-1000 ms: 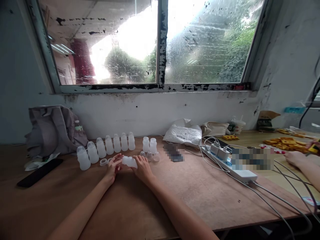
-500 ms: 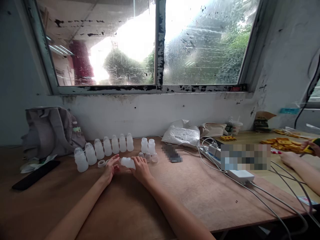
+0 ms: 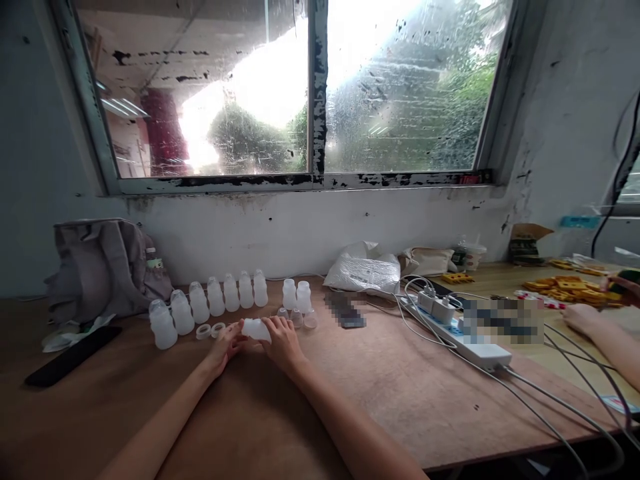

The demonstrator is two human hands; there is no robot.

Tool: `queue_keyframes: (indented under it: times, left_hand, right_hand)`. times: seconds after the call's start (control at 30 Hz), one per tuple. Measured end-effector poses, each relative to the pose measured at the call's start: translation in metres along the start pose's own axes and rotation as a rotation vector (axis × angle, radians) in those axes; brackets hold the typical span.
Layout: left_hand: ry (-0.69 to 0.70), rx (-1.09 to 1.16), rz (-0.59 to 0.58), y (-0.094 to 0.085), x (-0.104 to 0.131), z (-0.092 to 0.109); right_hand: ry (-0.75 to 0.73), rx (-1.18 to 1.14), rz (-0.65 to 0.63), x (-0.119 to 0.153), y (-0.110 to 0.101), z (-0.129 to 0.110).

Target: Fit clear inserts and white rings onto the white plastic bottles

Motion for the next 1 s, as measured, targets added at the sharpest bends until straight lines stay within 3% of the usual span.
queue_keyframes:
  times: [0.23,0.33,0.5,0.57,0.63,0.73,0.8,0.9,1.0]
  left_hand:
    - [0.125,-0.022,-0.068,0.0,0.004,0.011]
    - [0.092,0.01,-0.092,0.003,0.004,0.007]
    - [-0.024,0.206,-0.103,0.016,0.008,-0.004]
    - [-0.066,0.277,-0.045,0.019,0.011,-0.009]
    - [-0.043,0.281,0.088,0.017,0.014,-0.012]
    - [0.012,0.243,0.293,0.011,0.023,-0.012]
    - [0.034,0.23,0.366,0.009,0.028,-0.011]
    - [0.08,0.195,0.394,0.008,0.031,-0.008]
    - [0.195,0.09,0.322,0.012,0.02,0.001]
  right_hand:
    - [0.26,-0.454,-0.153,-0.001,0.006,0.008]
    - [0.279,-0.415,-0.16,-0.001,0.005,0.007]
    - [0.142,-0.215,-0.1,0.004,0.0,-0.011]
    - [0.126,-0.2,-0.122,0.007,0.002,-0.017]
    - [0.15,-0.257,-0.157,0.009,0.005,-0.021]
    - [0.299,-0.375,-0.192,0.01,0.008,-0.017]
    - [0.429,-0.441,-0.214,0.011,0.01,-0.011]
    - [0.547,-0.55,-0.259,0.011,0.014,-0.007]
    - [0.609,-0.638,-0.203,0.009,0.015,0.0]
Point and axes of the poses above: each hand's wrist, its own x-axis away from the middle knuckle, its own y-axis out of the palm, z = x × y, the point moved 6 cm from there along -x, towards the middle knuckle, and after that the axes turned 8 degrees about z, right-handed, at the moved point
